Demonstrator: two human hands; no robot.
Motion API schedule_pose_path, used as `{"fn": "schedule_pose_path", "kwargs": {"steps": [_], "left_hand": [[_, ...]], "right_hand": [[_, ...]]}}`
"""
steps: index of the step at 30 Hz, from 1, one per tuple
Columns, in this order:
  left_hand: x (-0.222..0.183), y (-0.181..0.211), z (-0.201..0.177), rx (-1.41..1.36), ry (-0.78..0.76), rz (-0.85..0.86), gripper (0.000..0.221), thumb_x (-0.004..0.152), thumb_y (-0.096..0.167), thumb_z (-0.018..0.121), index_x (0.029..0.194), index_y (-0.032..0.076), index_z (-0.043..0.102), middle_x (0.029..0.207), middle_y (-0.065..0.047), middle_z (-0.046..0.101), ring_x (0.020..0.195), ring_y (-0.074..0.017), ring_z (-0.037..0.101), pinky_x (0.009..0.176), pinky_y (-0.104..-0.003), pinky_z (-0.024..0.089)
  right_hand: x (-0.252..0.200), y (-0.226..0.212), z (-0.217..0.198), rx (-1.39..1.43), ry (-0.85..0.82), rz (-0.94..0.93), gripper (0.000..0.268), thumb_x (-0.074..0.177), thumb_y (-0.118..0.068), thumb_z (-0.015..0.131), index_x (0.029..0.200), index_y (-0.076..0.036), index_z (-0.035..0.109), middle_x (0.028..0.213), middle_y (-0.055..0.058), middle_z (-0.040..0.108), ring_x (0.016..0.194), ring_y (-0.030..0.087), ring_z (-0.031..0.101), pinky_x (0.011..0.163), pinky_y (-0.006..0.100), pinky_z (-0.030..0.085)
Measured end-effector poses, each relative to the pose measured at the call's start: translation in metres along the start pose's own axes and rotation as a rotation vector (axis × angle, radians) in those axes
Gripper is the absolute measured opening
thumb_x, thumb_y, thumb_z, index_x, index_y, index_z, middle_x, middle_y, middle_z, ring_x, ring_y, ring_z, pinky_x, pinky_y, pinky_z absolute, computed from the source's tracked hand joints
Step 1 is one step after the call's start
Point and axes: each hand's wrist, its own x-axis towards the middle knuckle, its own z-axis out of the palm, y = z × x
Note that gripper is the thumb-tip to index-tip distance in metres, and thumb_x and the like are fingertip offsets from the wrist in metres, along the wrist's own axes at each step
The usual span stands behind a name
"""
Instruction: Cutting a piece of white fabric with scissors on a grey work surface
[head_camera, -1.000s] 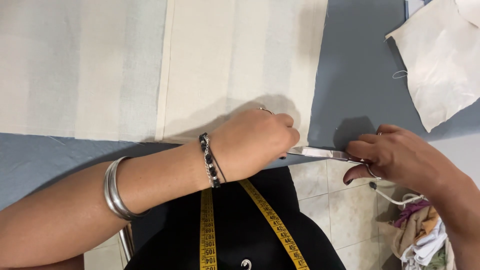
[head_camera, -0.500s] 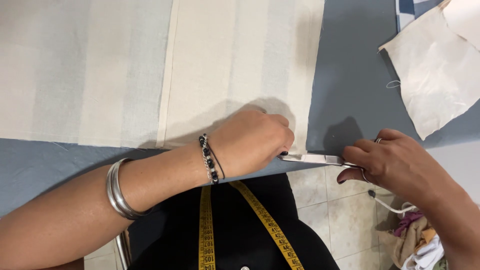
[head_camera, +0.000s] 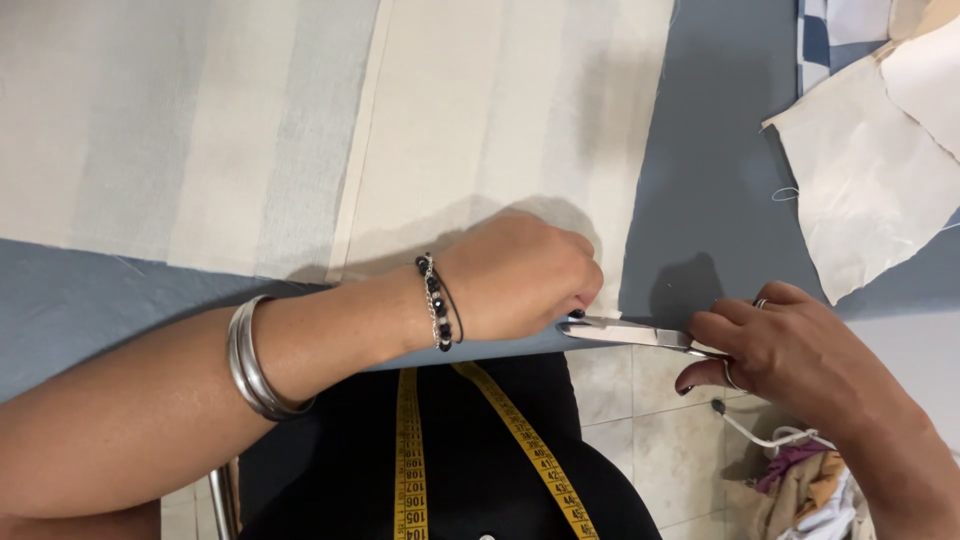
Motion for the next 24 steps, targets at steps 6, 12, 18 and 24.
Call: {"fn": "schedule_pose_path", "kwargs": {"steps": [6, 12, 18, 24], "left_hand": [[0.002, -0.006, 0.005, -0.029, 0.032, 0.019, 0.022, 0.092, 0.017, 0.062, 0.071, 0.021, 0.068, 0.074, 0.006, 0.067, 0.061, -0.0224, 0.065, 0.052, -0.044, 0.049], [0.005, -0.007, 0.006, -0.002, -0.014, 0.003, 0.027, 0.078, 0.0, 0.059, 0.063, 0.023, 0.056, 0.071, 0.006, 0.06, 0.054, -0.0197, 0.058, 0.047, -0.039, 0.043], [0.005, -0.006, 0.002, -0.012, -0.061, -0.016, 0.025, 0.08, -0.002, 0.06, 0.07, 0.021, 0.06, 0.078, 0.004, 0.062, 0.06, -0.0226, 0.06, 0.05, -0.041, 0.045], [0.006, -0.004, -0.004, -0.028, -0.093, -0.036, 0.027, 0.088, 0.0, 0.059, 0.071, 0.022, 0.061, 0.077, 0.007, 0.062, 0.063, -0.0185, 0.059, 0.053, -0.036, 0.046]], "right_hand": [[0.005, 0.0, 0.001, 0.021, 0.036, 0.005, 0.042, 0.088, -0.056, 0.07, 0.076, -0.02, 0.052, 0.059, -0.003, 0.051, 0.045, 0.027, 0.04, 0.065, 0.034, 0.04], [0.01, -0.004, 0.0, -0.096, 0.089, -0.035, 0.032, 0.094, -0.049, 0.067, 0.083, -0.021, 0.056, 0.061, -0.003, 0.049, 0.047, 0.024, 0.039, 0.062, 0.036, 0.036], [0.006, -0.005, -0.002, -0.059, 0.043, 0.037, 0.031, 0.093, -0.048, 0.068, 0.083, -0.021, 0.057, 0.063, -0.003, 0.054, 0.048, 0.026, 0.038, 0.064, 0.036, 0.037], [0.016, -0.009, -0.006, -0.038, 0.012, 0.015, 0.042, 0.086, -0.058, 0.07, 0.082, -0.018, 0.057, 0.066, -0.004, 0.059, 0.048, 0.028, 0.044, 0.065, 0.036, 0.039]]}}
